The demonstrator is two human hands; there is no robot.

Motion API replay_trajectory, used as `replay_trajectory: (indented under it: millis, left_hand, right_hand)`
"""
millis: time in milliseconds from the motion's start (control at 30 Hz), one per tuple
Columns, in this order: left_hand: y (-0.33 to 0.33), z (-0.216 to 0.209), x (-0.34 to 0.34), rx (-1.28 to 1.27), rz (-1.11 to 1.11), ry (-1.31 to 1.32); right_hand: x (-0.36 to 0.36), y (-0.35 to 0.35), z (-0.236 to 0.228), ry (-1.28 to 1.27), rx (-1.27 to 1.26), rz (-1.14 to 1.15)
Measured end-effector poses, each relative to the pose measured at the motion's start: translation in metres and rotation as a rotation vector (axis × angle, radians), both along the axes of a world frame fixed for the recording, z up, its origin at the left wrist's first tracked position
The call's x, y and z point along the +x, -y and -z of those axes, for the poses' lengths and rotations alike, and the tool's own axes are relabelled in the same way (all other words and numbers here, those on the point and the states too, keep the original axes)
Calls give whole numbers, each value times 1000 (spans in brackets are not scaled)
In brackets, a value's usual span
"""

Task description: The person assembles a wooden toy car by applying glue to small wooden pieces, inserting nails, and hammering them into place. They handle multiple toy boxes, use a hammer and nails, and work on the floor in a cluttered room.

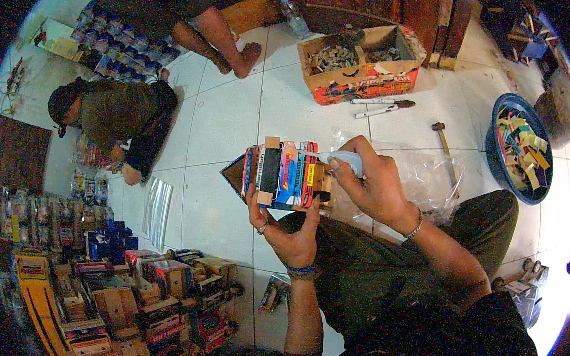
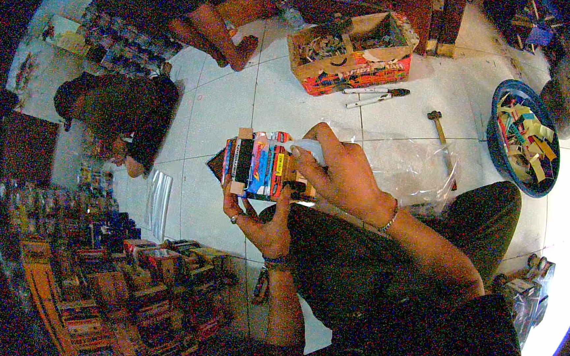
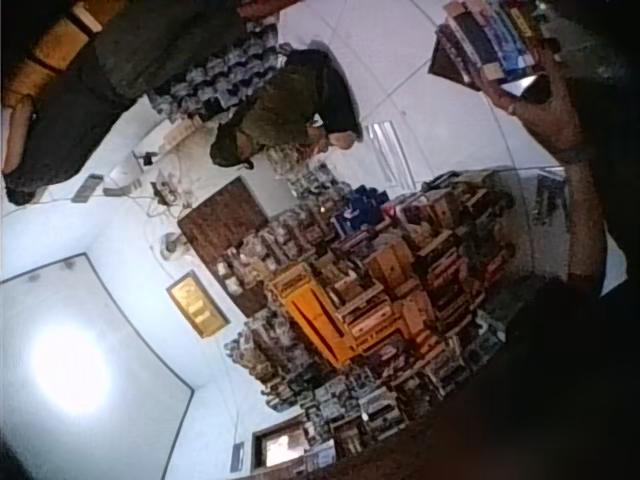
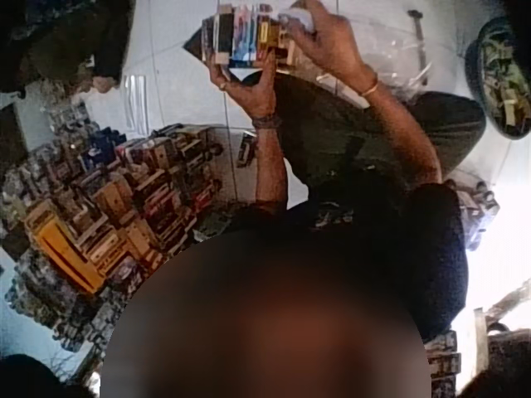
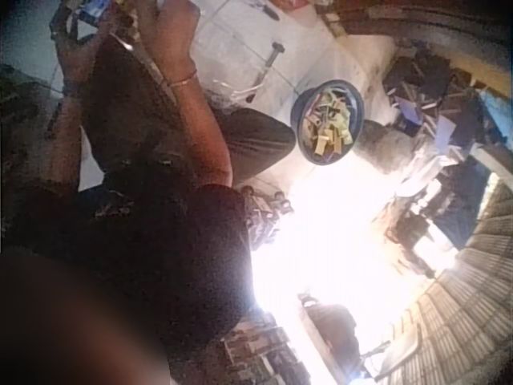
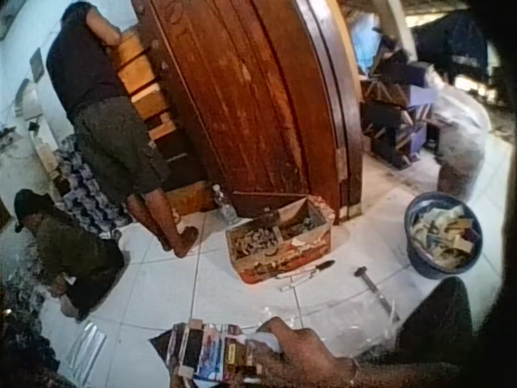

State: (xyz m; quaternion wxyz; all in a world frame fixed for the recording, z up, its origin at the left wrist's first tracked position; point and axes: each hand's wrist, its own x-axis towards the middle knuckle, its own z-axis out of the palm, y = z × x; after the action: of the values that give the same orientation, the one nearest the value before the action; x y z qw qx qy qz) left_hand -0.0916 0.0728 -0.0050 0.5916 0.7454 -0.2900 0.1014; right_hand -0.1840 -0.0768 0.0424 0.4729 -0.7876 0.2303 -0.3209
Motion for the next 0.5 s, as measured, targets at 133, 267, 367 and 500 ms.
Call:
replay_trajectory:
  millis: [133,267,367,500]
  left_hand:
    - [0,0,0,-12,8,1]
    - [0,1,-2,10,-9,-8]
    - [0,1,-2,-2,-11,-21]
    - [0,2,-2,-1,-18,-28]
  right_hand:
    - [-1,2,2,-78,10,-2]
    - [1,2,2,15,-7,1]
    - [2,2,1,30,-28,-5]
    - [-1,0,-3,-21,1,-12]
